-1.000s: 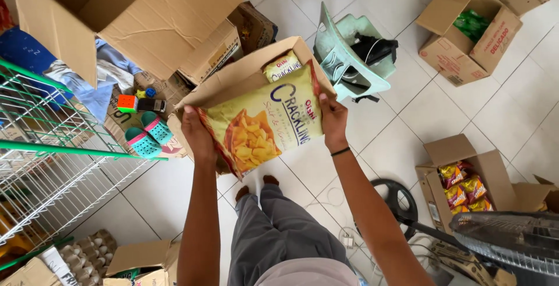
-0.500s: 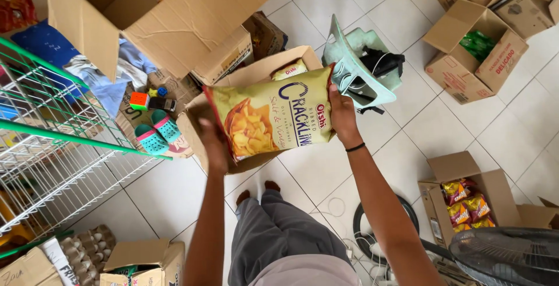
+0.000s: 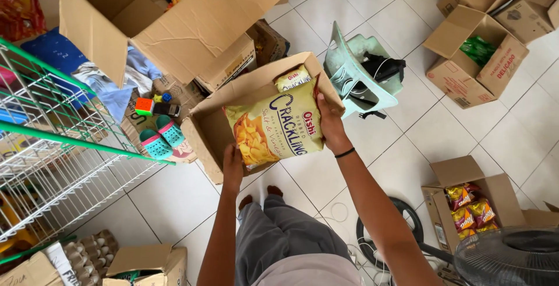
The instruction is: Organizing and packing various bags of snacks into cardboard boxes on the floor of a grocery store.
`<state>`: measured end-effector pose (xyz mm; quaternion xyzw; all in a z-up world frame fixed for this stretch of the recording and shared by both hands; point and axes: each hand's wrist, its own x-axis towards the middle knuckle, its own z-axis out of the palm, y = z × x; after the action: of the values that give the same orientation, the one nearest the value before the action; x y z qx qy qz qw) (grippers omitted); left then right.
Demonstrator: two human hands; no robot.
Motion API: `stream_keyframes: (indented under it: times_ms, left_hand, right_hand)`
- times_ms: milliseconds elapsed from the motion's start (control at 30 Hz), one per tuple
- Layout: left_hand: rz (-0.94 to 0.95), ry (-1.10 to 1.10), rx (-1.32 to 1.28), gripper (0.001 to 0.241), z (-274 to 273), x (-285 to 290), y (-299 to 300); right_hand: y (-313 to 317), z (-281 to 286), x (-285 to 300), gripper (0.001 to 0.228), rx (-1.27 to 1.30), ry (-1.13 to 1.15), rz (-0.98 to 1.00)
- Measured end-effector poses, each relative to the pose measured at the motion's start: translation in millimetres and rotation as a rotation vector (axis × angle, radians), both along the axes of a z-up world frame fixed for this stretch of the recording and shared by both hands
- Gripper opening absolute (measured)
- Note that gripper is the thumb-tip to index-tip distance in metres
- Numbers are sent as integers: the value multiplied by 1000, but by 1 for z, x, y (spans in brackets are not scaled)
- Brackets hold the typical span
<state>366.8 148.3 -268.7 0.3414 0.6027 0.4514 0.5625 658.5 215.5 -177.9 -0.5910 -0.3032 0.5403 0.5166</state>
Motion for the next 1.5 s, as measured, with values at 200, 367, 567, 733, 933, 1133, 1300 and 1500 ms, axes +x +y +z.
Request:
stream_keyframes:
  times_ms: [200,367,567,733,933,1133,1300,1500]
  left_hand:
    - [43,-269,-118,32,-7,7,-11]
    - [377,718,365,31,-41,-10,-2]
    - [301,976,396,32,87,-27,11]
    - [365,748,349,36,85,-31,-8]
    - [491,659,360,41,87,-57,-40]
    - [898,334,432,45,78,-114,-71]
    - [903,129,521,58,134,-192,-97]
    - [1137,22,729,62,173,-296,-98]
  right_hand:
    - [14,1,-5,55,-17,23,32]
    - [10,9,-7,56,147,-1037,128]
    - [16,37,-7,40,482,-1038,114]
    - [48,49,-14,41,443,-711,223]
    - [73,84,-71,48,449,-486,285]
    - [53,141,-176,52,838,-622,305]
    - [20,269,-261,53,1178,-445,719]
    - [8,330,-351,56,1387,-439,869]
